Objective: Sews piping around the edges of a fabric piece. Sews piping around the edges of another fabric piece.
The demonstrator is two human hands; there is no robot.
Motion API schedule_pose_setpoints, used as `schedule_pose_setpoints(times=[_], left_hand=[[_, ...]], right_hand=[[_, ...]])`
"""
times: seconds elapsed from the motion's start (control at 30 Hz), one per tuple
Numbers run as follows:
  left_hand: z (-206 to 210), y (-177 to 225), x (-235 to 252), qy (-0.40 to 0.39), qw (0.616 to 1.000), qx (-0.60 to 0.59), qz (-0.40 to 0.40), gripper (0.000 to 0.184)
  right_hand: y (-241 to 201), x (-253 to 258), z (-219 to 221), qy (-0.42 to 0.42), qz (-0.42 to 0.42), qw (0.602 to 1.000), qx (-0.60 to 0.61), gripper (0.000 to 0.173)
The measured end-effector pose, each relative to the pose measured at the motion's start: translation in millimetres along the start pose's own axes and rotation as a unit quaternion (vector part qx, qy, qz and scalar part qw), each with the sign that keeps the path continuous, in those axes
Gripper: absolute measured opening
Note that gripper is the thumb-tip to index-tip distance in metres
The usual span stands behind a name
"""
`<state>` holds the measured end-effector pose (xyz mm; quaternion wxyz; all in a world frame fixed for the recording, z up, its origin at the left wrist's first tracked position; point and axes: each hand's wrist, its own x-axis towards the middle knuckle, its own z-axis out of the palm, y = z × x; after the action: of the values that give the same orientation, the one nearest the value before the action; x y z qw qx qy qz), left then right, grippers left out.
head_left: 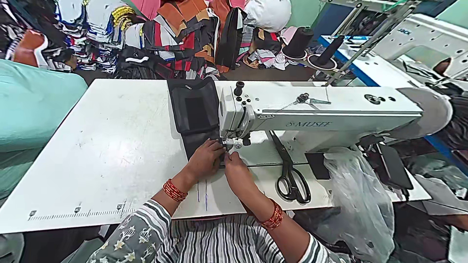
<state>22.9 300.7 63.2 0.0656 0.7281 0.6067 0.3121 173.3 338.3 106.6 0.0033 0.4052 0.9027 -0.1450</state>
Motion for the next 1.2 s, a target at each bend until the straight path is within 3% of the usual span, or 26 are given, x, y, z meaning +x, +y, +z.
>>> schedule_pose_setpoints(times=[0.13,0.3,0.43,0.57,0.73,0.97,1.2], left_hand=[[-4,-3,9,-0.004,1.0,0.012,0.002,0.03],[-5,-2,7,-0.014,1.0,0.001,-0.011,0.034],[-8,6,2,-0.036,0.997,-0.04,-0.063,0.039],[-6,15,-8,-0.022,0.992,-0.079,-0.097,0.039],[-1,14,-16,0.012,0.993,-0.091,-0.07,0.039],[0,11,-18,-0.002,0.997,-0.075,-0.026,0.045],[-2,12,-19,0.018,0.994,-0.102,-0.021,0.039]], right_hand=[[-2,9,-9,-0.059,0.021,0.998,-0.002,0.041],[11,5,0,0.019,-0.01,0.997,0.068,0.041],[20,-6,-5,-0.001,0.011,0.988,0.156,0.049],[29,-13,-4,0.022,0.026,0.969,0.246,0.042],[35,-14,-1,0.028,0.029,0.948,0.315,0.037],[34,-14,-3,0.009,0.028,0.953,0.301,0.036],[29,-14,-12,-0.047,0.037,0.966,0.252,0.04]])
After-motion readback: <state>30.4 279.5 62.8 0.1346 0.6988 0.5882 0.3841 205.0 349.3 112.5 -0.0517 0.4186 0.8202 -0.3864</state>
